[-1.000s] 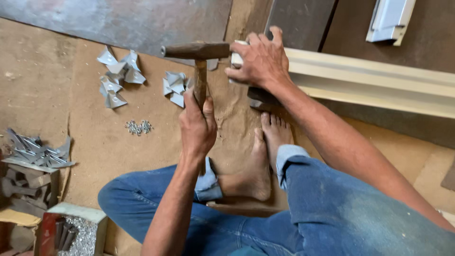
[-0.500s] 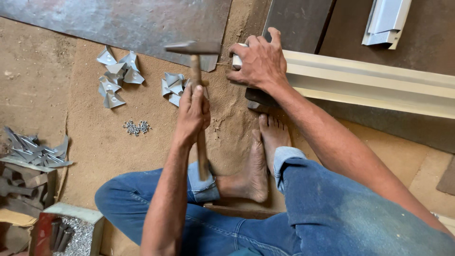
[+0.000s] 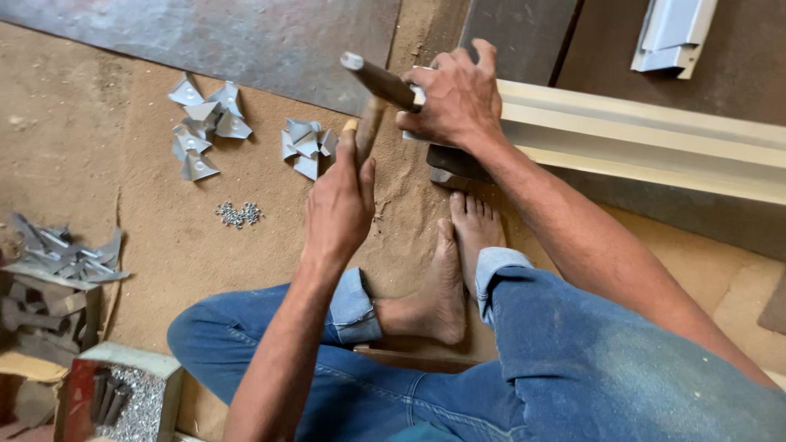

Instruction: The person sits on the workshop floor and hammers rivets into long aluminum channel profiles placed on a metal anvil block. They pick rivets from a pile on the floor, position each rivet in a hole in the profile, and strike it with a hammer, working along the length of the profiles one at a time.

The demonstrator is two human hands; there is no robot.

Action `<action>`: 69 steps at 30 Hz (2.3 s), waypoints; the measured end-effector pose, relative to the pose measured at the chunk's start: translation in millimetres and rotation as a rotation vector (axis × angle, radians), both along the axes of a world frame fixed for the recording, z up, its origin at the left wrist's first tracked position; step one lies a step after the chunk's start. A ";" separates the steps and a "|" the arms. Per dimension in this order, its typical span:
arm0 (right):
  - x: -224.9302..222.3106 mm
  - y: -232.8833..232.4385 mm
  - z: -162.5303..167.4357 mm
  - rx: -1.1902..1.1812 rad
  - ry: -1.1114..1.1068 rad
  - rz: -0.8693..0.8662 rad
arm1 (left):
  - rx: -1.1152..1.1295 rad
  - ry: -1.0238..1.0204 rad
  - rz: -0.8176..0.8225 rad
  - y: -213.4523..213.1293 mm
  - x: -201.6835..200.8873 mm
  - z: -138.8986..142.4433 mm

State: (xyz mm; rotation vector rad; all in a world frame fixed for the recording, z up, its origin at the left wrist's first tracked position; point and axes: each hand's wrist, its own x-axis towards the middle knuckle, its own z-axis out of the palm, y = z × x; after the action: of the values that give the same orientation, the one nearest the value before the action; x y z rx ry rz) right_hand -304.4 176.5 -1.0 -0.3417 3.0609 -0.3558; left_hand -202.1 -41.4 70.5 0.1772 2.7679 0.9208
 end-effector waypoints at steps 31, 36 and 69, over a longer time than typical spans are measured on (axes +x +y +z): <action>4.4 6.7 -2.2 0.084 0.097 0.088 | 0.830 -0.640 0.499 -51.2 88.8 -63.7; 8.0 7.2 0.4 0.190 -0.064 0.234 | -0.044 -0.037 0.070 -73.5 164.2 -99.6; 67.2 60.9 -38.7 0.007 0.474 -0.067 | 1.075 -0.521 0.290 49.3 80.3 -113.4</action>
State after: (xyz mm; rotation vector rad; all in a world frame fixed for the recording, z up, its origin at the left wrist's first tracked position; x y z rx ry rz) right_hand -237.2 237.4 -39.7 -0.3707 3.5427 -0.3031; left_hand -121.8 7.9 -42.9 -0.2732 1.6163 2.0739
